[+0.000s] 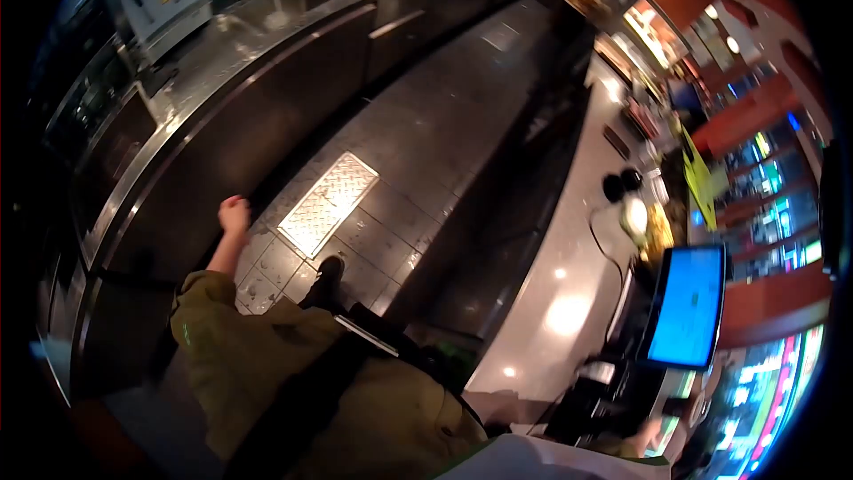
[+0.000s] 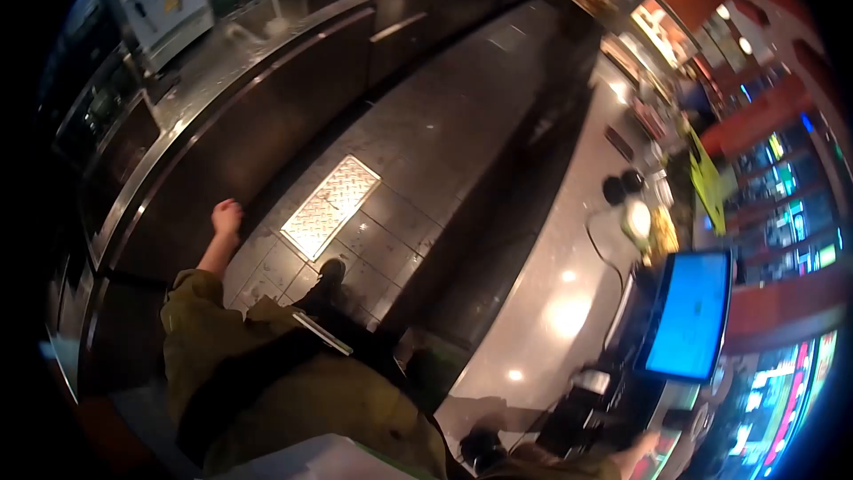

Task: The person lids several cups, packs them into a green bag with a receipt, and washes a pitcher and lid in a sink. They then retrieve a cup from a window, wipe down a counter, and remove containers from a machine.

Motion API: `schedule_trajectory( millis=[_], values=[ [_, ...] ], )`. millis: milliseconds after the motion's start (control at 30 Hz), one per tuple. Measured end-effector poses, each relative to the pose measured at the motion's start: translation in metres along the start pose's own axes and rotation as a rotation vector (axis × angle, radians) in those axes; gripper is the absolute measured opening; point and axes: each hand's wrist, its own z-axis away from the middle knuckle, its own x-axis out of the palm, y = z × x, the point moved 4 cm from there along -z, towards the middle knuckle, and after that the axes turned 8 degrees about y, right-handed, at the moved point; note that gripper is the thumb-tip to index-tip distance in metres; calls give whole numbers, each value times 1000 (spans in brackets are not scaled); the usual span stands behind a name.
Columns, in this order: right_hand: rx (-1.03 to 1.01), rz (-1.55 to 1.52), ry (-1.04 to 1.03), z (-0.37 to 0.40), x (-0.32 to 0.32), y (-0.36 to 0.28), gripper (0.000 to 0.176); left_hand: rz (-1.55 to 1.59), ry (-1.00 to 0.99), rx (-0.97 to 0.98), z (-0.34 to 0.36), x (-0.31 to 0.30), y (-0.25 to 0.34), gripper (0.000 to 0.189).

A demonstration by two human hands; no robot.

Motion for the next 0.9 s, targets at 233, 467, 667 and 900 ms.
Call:
schedule_trajectory(
  millis=[233, 467, 667, 900],
  values=[
    [-292, -139, 708, -85, -43, -135, 34, 122, 379, 26, -166, 35, 50, 15],
    [-546, -996, 558, -91, -29, -616, 29, -59, -573, 587, -178, 296, 175, 19],
    [-1153, -997, -590, 147, -56, -1007, 28, -120, -285, 704, -335, 381, 199, 15],
    [-1340, -1329, -370, 226, -46, -1424, 32, -868, -224, 442, -537, 494, 138, 59]
  ],
)
